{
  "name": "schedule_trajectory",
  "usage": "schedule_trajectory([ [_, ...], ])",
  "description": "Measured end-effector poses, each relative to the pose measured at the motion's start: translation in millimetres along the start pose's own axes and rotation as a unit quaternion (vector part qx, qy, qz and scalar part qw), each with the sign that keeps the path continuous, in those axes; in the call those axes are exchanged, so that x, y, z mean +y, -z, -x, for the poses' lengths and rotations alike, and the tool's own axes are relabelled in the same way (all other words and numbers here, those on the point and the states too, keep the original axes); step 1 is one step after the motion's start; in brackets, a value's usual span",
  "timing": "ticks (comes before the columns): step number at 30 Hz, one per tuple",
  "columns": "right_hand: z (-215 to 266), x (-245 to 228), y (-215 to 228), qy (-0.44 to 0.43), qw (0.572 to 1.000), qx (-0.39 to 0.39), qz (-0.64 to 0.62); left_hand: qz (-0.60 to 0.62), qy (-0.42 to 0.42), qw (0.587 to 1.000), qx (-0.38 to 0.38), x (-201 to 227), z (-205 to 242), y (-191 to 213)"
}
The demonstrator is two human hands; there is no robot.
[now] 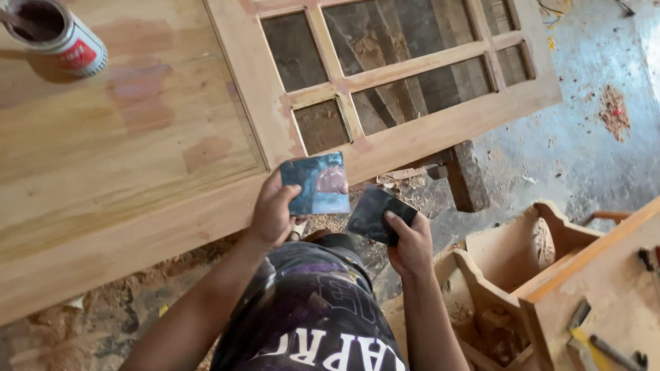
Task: The person sands the wooden frame of a glass-paneled door with small pieces of sandpaper and applies wood filler or stain from a tin to the joints and surfaces using their hands and small applicators.
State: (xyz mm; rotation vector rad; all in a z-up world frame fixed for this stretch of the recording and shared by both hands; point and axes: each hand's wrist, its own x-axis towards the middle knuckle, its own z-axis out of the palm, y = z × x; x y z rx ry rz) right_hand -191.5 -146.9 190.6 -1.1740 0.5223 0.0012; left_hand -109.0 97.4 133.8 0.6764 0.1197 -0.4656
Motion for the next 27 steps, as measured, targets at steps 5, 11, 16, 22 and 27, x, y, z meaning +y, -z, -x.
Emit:
schedule_trajectory([
  [5, -36, -61, -27, 0.199, 0.860, -0.188, 0.431, -0.050, 0.011, 0.998, 0.025, 16, -1, 16],
  [11, -92, -87, -117, 0.402, 0.544, -0.500, 0.540, -0.146, 0.080, 0.978, 0.123, 46, 13, 51],
  [16, -109, -50, -185, 0.412, 0.423, -0.599, 0.541, -0.136, 0.056, 0.970, 0.192, 49, 25, 87],
  [22, -141, -1, -241, 0.308, 0.362, -0.689, 0.547, -0.034, 0.015, 0.971, 0.237, 71, 22, 150],
  [27, -209, 44, -302, 0.223, 0.443, -0.622, 0.606, 0.056, -0.097, 0.938, 0.328, 110, 14, 226],
])
